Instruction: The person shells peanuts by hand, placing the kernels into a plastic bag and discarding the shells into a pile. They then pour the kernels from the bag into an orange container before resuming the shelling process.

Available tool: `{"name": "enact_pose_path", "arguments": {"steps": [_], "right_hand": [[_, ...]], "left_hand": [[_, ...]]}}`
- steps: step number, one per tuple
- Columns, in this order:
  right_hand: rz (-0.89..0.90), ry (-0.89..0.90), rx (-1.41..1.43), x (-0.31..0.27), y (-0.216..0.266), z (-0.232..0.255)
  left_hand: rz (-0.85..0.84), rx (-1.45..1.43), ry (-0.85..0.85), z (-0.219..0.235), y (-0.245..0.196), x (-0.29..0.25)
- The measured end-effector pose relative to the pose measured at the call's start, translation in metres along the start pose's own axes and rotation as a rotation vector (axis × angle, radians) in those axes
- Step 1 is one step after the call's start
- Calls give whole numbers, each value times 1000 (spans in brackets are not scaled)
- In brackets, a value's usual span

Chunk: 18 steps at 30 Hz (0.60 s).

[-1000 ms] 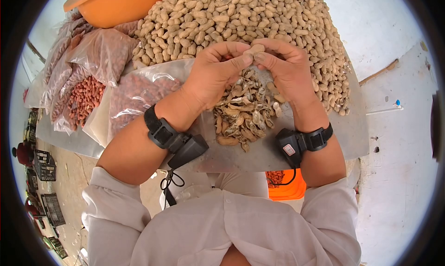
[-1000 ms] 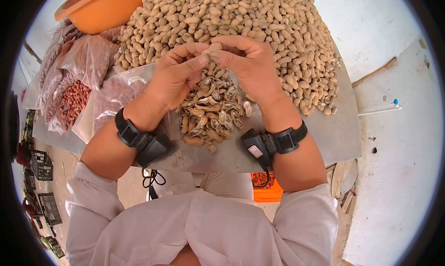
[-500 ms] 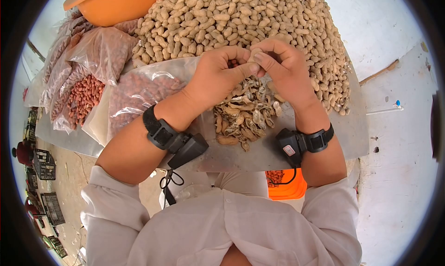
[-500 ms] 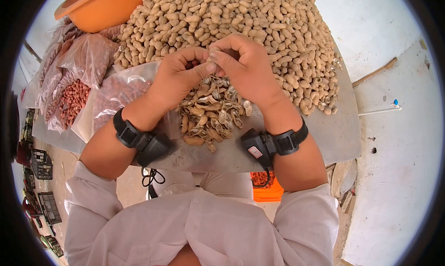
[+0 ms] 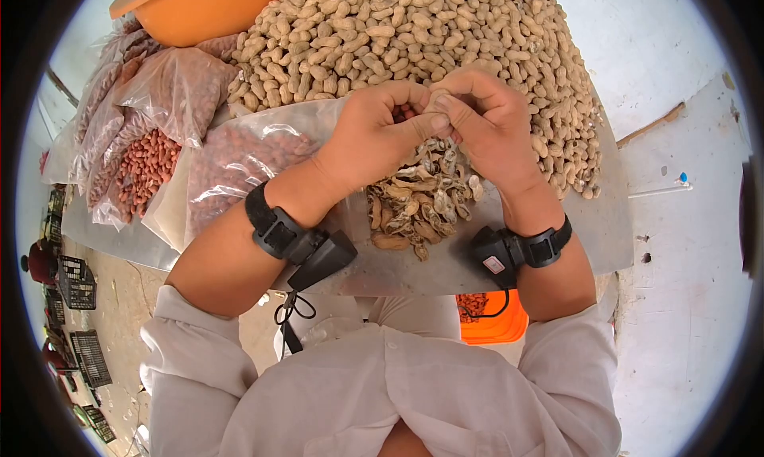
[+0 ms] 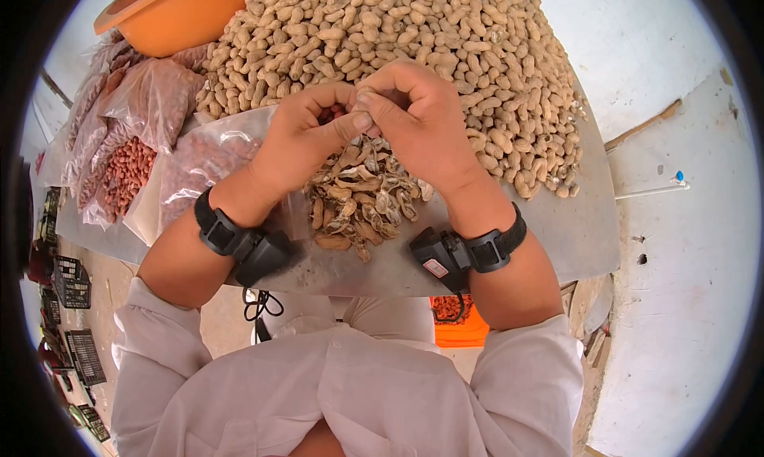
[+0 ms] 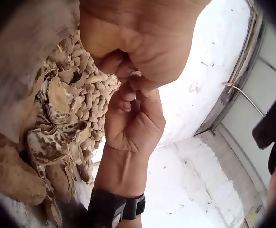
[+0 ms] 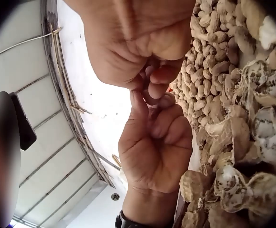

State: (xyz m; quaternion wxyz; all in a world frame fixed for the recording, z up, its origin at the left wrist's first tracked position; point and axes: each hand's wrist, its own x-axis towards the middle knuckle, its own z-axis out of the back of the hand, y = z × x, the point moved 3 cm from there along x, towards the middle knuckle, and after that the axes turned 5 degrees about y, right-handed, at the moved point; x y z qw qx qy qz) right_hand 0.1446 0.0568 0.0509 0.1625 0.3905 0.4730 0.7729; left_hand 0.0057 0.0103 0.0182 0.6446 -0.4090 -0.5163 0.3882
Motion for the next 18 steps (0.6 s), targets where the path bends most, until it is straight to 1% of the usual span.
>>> {"name": "enact_pose_path", "arguments": {"steps": [4, 7, 10, 13, 16, 18], "right_hand": [[13, -18, -17, -2, 2, -2], [34, -62, 61, -2, -8, -3], [-28, -73, 150, -1, -13, -1], [-106, -83, 431, 0, -14, -8], [-120, -103, 429, 0, -14, -10], [-103, -103, 468, -1, -15, -11]], "left_hand": [[-10, 112, 38, 0, -9, -2], [-91, 97, -61, -1, -9, -2], [-98, -101, -37, -1, -4, 2], [-172, -143, -95, 2, -2, 3], [-99, -144, -104, 5, -5, 1], [-102, -126, -112, 5, -4, 1]]}}
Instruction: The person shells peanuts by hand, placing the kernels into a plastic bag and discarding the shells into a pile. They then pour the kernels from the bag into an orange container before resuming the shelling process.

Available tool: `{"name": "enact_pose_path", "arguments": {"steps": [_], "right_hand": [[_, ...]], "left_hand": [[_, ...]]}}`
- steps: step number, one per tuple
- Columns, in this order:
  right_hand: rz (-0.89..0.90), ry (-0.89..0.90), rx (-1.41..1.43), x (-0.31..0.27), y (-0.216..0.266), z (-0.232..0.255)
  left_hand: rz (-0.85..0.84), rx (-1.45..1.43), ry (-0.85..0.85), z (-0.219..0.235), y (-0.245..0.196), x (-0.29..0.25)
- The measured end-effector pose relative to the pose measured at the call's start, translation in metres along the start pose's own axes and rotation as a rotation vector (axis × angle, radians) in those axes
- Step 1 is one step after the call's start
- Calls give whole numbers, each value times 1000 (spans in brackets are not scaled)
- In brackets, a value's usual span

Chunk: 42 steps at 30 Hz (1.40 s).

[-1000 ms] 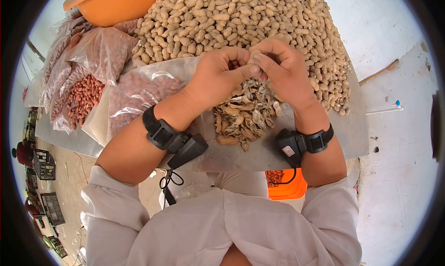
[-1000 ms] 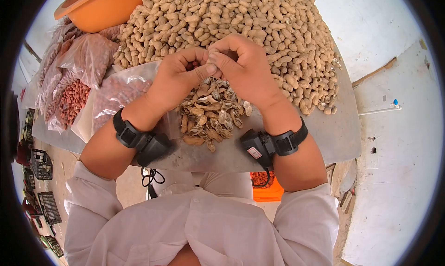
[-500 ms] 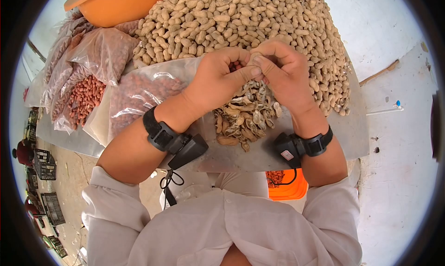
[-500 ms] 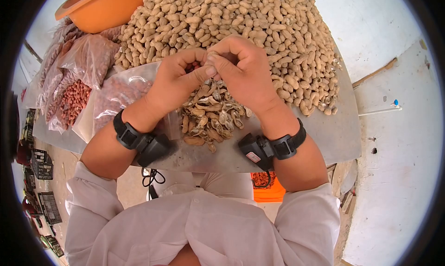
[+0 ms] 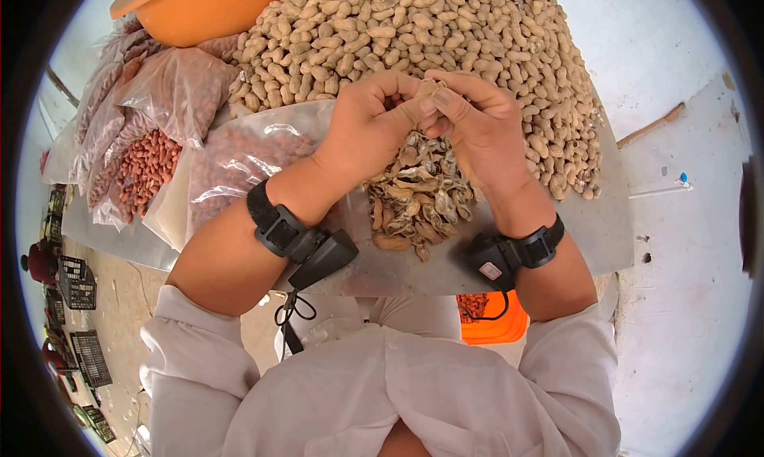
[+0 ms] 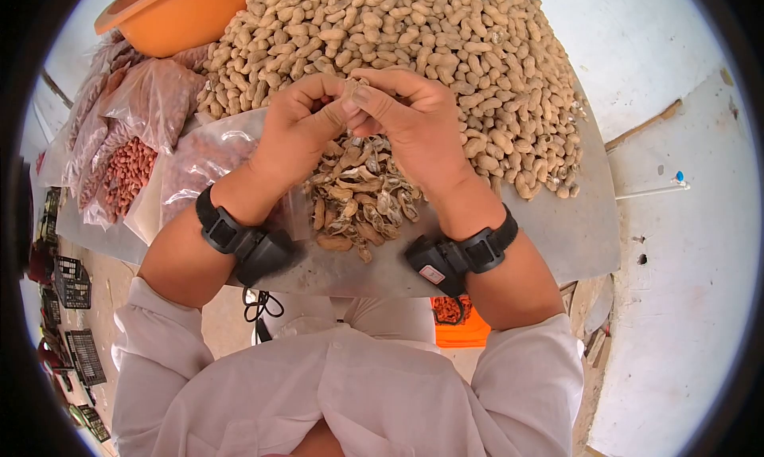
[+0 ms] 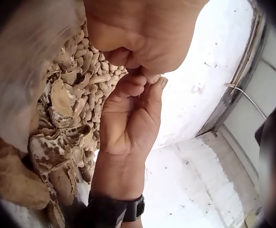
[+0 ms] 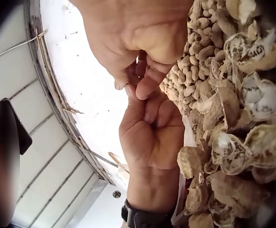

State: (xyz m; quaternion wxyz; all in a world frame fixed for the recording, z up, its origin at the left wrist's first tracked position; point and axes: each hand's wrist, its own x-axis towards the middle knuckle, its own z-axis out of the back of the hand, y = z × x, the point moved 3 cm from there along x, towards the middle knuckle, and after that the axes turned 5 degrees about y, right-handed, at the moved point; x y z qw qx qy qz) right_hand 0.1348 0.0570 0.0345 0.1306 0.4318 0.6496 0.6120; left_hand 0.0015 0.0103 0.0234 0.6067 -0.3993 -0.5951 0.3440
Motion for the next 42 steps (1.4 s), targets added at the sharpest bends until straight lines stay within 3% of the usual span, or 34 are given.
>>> {"name": "enact_pose_path", "arguments": {"steps": [7, 13, 16, 22, 25, 34, 37, 40, 42], "right_hand": [[58, -63, 147, -2, -10, -2], [50, -65, 268, 0, -16, -1], [39, -68, 305, 0, -17, 0], [31, -93, 265, 0, -16, -1], [75, -89, 142, 0, -14, 0], [139, -93, -234, -2, -1, -4], [294, -51, -542, -4, 9, -9], [535, 34, -1000, -3, 14, -9], [569, 49, -1071, -4, 16, -12]], "left_hand": [[-100, -133, -29, -3, 11, 4], [88, -447, -84, -5, 16, 1], [137, -532, -53, -2, 16, -1], [170, -616, -163, -6, 17, 0], [185, -701, -69, -5, 20, 2], [212, -858, -40, -8, 22, 3], [316, -908, -104, -9, 16, 1], [480, -997, -274, -9, 21, 0], [499, -1019, -209, -5, 25, 0]]}}
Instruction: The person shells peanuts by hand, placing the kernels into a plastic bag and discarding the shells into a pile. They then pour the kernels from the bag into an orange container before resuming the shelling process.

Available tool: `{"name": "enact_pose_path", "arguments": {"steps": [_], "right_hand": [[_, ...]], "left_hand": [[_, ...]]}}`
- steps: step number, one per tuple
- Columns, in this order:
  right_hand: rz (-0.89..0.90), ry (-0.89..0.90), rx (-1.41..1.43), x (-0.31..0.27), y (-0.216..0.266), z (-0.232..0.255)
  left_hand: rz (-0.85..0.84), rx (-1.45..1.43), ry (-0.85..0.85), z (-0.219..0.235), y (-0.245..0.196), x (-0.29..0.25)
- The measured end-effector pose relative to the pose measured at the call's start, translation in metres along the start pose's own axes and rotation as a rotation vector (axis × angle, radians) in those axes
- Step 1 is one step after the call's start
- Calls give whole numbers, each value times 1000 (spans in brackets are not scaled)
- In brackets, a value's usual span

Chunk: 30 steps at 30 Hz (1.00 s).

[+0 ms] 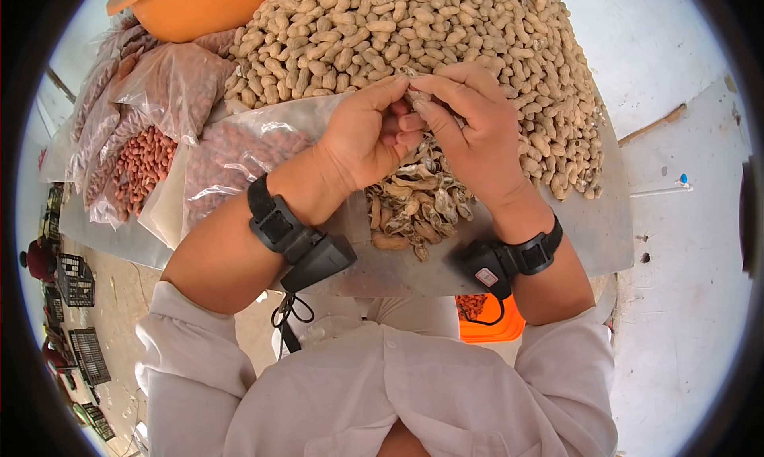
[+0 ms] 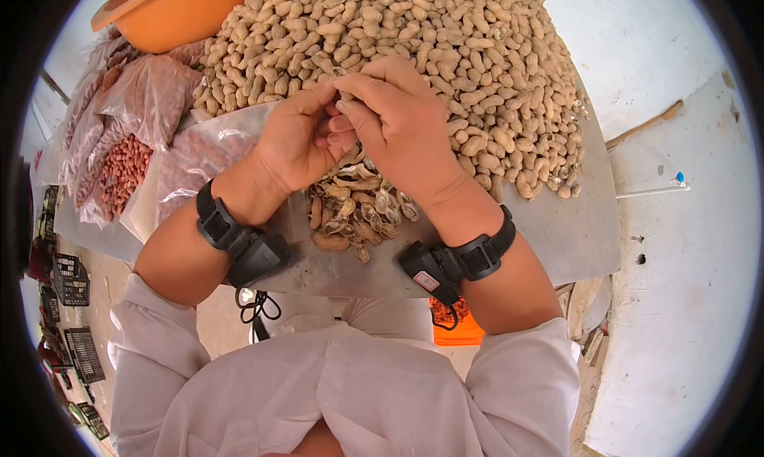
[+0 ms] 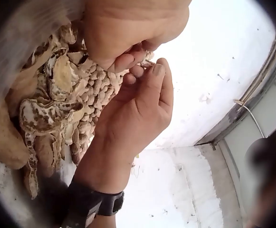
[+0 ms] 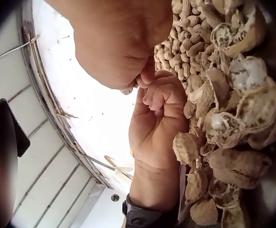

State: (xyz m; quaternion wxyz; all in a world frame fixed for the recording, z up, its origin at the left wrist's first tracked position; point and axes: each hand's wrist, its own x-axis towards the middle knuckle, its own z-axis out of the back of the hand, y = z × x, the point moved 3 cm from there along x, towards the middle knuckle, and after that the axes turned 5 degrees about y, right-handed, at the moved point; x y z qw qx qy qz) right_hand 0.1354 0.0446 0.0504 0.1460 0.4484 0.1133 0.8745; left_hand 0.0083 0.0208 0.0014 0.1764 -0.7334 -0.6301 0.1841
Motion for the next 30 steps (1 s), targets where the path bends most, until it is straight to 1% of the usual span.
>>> {"name": "enact_pose_path", "arguments": {"steps": [4, 7, 10, 13, 16, 19, 22, 25, 28, 29, 30], "right_hand": [[57, 6, -45, 0, 1, 0], [101, 23, -45, 2, 3, 1], [112, 69, -10, 2, 1, 1], [126, 119, -25, 1, -2, -1], [168, 149, -32, 2, 1, 0], [177, 156, -34, 2, 2, -1], [172, 135, -31, 2, 2, 0], [138, 73, 22, 7, 1, 11], [-84, 24, 492, 3, -14, 15], [-132, 5, 621, 2, -17, 14], [-198, 78, 616, 1, -18, 14]], "left_hand": [[101, -51, 39, 7, -1, 3], [74, -21, 20, 4, -1, 2], [11, 12, -24, 1, -3, 0], [-3, 8, 1, 2, -5, 0], [-2, -69, 31, 6, -5, 1], [-4, -117, 8, 8, -6, 1], [-21, -122, 31, 7, -7, 0], [-163, -13, 2, 4, -12, 1], [-252, 31, -95, 6, -21, -1], [-266, 35, -162, 5, -23, -2], [-283, 49, -144, 6, -25, -2]]}}
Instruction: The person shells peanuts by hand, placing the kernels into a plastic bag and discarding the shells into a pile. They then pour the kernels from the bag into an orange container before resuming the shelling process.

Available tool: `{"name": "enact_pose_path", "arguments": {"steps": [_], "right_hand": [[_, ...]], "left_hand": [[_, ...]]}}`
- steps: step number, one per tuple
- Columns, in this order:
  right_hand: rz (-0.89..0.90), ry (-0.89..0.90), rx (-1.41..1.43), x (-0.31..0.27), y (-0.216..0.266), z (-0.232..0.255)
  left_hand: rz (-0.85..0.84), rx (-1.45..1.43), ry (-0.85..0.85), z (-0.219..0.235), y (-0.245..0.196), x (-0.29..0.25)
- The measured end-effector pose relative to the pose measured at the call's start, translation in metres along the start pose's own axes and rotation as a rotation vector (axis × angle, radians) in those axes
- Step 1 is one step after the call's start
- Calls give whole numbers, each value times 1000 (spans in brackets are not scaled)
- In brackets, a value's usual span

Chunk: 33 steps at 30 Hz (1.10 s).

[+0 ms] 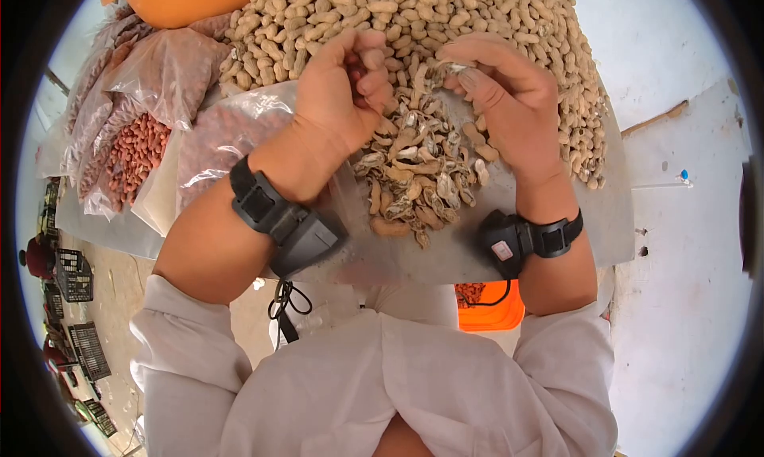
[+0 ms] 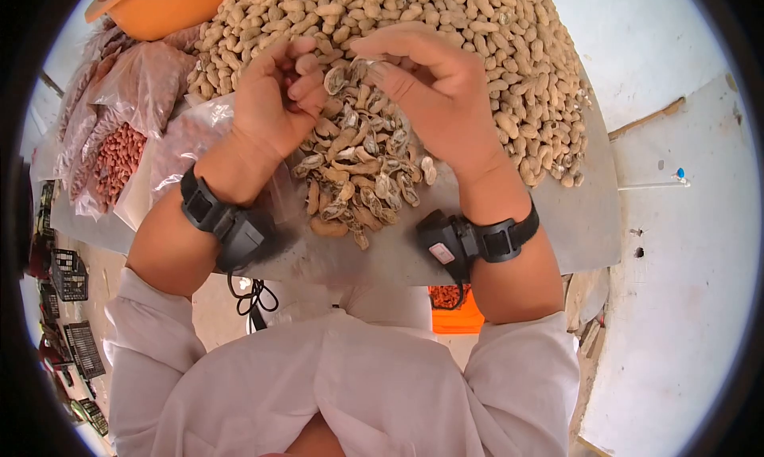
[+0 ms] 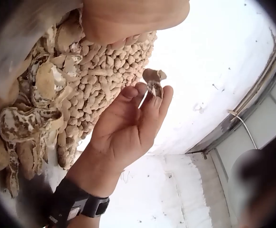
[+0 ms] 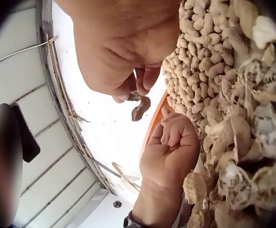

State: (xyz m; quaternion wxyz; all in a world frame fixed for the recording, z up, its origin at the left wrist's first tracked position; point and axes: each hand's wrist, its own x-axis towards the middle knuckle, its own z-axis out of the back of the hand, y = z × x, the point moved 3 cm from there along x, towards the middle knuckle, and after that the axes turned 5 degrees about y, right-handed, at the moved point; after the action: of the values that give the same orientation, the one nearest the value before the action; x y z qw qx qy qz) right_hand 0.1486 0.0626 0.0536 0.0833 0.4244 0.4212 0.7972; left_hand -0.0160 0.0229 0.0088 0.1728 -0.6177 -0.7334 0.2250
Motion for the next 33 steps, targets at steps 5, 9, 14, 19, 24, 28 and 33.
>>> {"name": "enact_pose_path", "arguments": {"steps": [5, 9, 14, 19, 24, 28, 33], "right_hand": [[-329, 194, -216, -4, -7, 21], [-419, 448, -807, -8, -7, 28], [-469, 479, -1046, -12, -8, 19], [-516, 534, -1090, -11, -13, 14], [-296, 393, -908, -6, -14, 20], [-360, 123, -327, 0, -7, 26], [-223, -118, 293, 0, -7, 21]], "left_hand": [[-19, 0, 78, 6, -5, 5], [-2, 30, 59, 3, -3, 4], [14, 70, 94, 6, -2, 5], [38, 71, 104, 5, 0, 4], [46, 125, 137, 2, 1, 3], [38, 226, 228, 1, 5, 2], [32, 347, 283, -8, 10, -6]]}}
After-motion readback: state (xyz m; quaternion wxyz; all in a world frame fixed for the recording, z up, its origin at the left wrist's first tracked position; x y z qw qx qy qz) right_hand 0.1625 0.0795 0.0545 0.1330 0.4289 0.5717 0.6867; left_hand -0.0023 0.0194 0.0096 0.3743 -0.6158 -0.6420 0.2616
